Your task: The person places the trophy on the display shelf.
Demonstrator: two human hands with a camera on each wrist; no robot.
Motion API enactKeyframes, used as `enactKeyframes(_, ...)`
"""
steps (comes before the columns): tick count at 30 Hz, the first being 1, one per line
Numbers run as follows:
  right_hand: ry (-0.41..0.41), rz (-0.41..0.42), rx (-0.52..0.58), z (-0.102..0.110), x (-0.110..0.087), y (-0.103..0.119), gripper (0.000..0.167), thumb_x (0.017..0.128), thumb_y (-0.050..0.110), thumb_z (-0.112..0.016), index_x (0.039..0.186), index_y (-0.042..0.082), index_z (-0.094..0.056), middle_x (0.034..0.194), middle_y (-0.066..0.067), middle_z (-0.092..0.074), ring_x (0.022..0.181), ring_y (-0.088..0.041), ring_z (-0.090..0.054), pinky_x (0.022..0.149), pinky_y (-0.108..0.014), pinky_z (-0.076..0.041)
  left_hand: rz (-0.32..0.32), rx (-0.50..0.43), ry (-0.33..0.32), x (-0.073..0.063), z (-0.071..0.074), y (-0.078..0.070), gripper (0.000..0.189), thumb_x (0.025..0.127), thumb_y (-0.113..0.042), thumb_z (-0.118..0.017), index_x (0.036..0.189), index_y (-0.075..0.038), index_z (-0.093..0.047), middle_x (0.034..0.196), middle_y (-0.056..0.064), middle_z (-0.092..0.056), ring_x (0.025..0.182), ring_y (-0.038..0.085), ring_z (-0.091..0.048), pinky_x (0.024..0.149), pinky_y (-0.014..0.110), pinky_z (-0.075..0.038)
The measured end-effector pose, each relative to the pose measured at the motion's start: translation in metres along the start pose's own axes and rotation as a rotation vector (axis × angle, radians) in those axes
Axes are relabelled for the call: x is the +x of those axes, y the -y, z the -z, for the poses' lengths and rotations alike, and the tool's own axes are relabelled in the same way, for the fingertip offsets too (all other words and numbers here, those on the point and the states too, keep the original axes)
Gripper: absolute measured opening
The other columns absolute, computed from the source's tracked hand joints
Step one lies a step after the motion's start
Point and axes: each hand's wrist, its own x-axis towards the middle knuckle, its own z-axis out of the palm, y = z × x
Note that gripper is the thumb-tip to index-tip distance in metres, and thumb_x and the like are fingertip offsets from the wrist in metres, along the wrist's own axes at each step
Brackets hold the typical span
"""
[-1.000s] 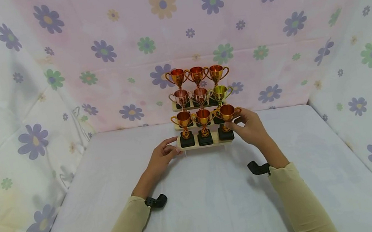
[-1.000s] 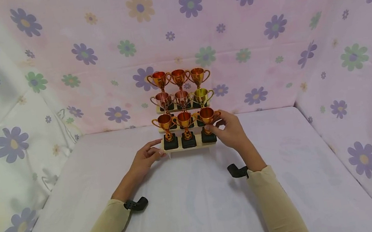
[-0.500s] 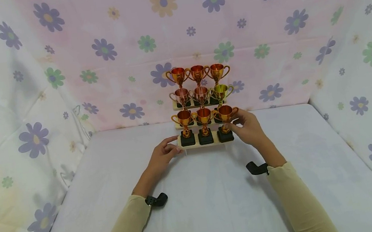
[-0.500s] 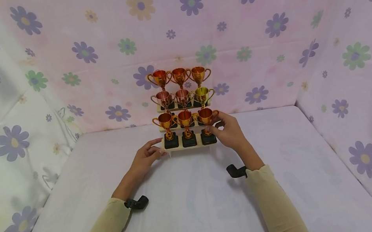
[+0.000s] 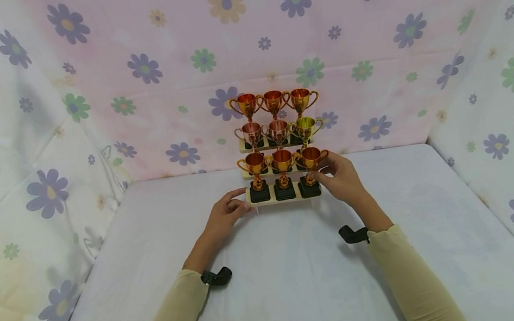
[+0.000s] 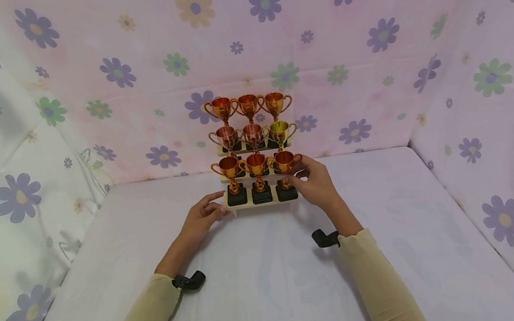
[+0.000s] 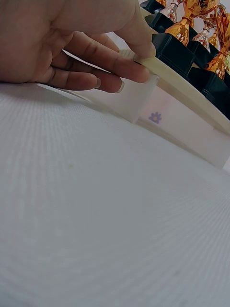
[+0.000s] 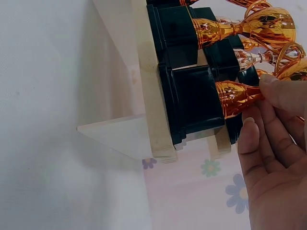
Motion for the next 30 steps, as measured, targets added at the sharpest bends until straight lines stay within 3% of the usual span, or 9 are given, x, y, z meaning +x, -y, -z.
enactKeyframes(10, -0.009, -0.005, 0.01, -0.0011, 0.0, 0.0019, 0.029, 0.095, -0.007, -0.073, 0.122, -0.011, -0.065, 0.112, -0.029, -0.071, 0.107, -0.042, -0.068, 0.097, -0.049, -0.057, 0.01, 0.014, 0.0, -0.0004, 0.0004, -0.0019, 0.051, 0.106, -0.016, -0.068, 0.154, -0.012, -0.054, 0.11, 0.008, -0.08, 0.104, 0.014, -0.073, 0.09, 0.026, -0.051)
enactKeyframes(16, -0.009, -0.008, 0.015, -0.0025, -0.0006, 0.0006, 0.03, 0.095, -0.007, -0.073, 0.124, -0.01, -0.065, 0.111, -0.028, -0.071, 0.106, -0.042, -0.069, 0.089, -0.019, -0.054, 0.017, 0.018, 0.0, -0.0019, 0.0, -0.0026, 0.051, 0.106, -0.017, -0.068, 0.155, -0.013, -0.054, 0.111, 0.01, -0.08, 0.106, 0.014, -0.072, 0.091, 0.026, -0.05)
enactKeyframes(18, -0.011, -0.008, 0.004, -0.0034, -0.0009, -0.0007, 0.03, 0.095, -0.007, -0.073, 0.124, -0.01, -0.065, 0.111, -0.028, -0.071, 0.106, -0.042, -0.069, 0.087, -0.014, -0.052, 0.028, 0.016, -0.003, -0.0023, -0.0003, -0.0022, 0.05, 0.106, -0.018, -0.068, 0.154, -0.015, -0.055, 0.111, 0.008, -0.08, 0.106, 0.014, -0.072, 0.091, 0.026, -0.05)
enactKeyframes(30, -0.015, 0.015, 0.023, -0.0037, -0.0001, -0.0023, 0.029, 0.095, -0.006, -0.074, 0.122, -0.011, -0.065, 0.109, -0.029, -0.07, 0.104, -0.04, -0.068, 0.09, -0.021, -0.055, 0.03, 0.013, -0.006, -0.002, 0.0003, -0.0036, 0.05, 0.106, -0.019, -0.068, 0.154, -0.016, -0.055, 0.112, 0.008, -0.08, 0.107, 0.015, -0.071, 0.091, 0.026, -0.051)
